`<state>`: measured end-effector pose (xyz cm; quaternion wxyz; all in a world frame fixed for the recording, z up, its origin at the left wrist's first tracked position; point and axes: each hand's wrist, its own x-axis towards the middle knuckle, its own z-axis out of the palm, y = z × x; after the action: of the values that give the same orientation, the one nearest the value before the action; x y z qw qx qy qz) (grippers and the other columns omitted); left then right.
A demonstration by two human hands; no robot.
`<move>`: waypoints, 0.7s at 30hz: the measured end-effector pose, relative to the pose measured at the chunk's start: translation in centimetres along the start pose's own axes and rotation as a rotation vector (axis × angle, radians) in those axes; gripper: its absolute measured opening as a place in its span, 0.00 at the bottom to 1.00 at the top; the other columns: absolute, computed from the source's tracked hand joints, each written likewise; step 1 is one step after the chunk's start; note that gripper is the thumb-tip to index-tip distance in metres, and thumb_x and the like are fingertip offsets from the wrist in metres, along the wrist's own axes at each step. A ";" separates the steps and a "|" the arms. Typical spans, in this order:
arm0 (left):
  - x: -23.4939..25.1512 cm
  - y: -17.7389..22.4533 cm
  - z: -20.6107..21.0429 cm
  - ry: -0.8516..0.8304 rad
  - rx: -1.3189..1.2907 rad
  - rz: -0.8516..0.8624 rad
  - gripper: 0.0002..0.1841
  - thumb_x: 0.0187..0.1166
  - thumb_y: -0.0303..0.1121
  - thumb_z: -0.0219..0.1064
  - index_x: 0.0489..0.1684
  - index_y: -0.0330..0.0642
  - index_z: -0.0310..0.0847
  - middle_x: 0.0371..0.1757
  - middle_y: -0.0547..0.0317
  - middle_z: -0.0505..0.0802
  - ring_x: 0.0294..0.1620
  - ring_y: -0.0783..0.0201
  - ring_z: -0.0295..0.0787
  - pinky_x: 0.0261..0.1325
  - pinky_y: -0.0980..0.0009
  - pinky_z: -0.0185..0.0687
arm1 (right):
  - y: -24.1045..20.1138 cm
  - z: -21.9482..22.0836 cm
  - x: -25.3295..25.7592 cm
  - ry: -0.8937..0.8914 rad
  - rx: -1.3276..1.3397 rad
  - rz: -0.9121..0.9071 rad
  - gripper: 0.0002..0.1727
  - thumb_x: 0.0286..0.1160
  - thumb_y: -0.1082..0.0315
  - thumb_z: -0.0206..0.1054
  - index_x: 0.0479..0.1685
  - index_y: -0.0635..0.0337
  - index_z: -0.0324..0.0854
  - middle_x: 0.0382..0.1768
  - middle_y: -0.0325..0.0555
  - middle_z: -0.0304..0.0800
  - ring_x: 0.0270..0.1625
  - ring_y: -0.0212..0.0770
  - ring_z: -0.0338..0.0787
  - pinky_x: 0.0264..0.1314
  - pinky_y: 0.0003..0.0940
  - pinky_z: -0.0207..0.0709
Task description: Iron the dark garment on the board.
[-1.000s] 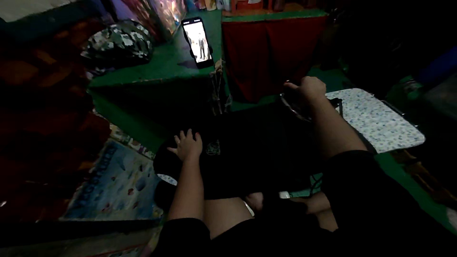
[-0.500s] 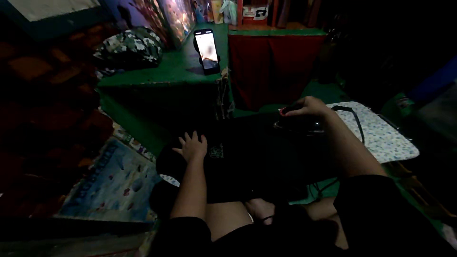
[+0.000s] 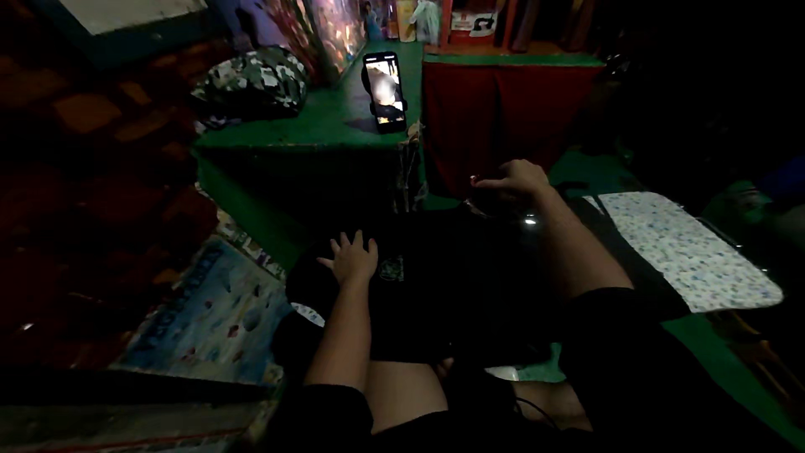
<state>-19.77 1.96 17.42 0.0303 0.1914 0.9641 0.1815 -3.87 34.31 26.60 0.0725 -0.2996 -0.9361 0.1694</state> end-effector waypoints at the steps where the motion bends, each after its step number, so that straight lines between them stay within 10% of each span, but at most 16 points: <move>1: 0.0 0.0 0.0 0.001 -0.004 0.000 0.29 0.92 0.55 0.49 0.87 0.54 0.69 0.92 0.44 0.65 0.94 0.36 0.47 0.83 0.20 0.30 | 0.3 0.0 0.8 -0.021 0.012 -0.036 0.40 0.72 0.29 0.68 0.54 0.63 0.90 0.52 0.66 0.92 0.60 0.69 0.89 0.62 0.76 0.73; 15: -0.4 -1.0 0.2 0.031 -0.059 0.013 0.29 0.90 0.56 0.52 0.85 0.53 0.72 0.91 0.47 0.67 0.94 0.39 0.50 0.85 0.23 0.29 | 4.6 -2.7 -1.1 0.171 0.005 0.551 0.48 0.80 0.28 0.58 0.64 0.74 0.82 0.68 0.75 0.83 0.74 0.71 0.81 0.71 0.74 0.70; 21: -0.3 -1.3 0.4 0.057 -0.082 0.042 0.29 0.89 0.56 0.54 0.83 0.52 0.75 0.89 0.45 0.69 0.93 0.36 0.52 0.83 0.20 0.31 | 10.1 -4.5 -5.8 0.102 -0.011 0.478 0.48 0.78 0.27 0.58 0.61 0.74 0.83 0.63 0.78 0.85 0.70 0.76 0.82 0.70 0.78 0.69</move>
<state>-19.89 0.85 16.57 0.0070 0.2049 0.9521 0.2269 7.31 39.82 27.02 0.0759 -0.5212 -0.8346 0.1612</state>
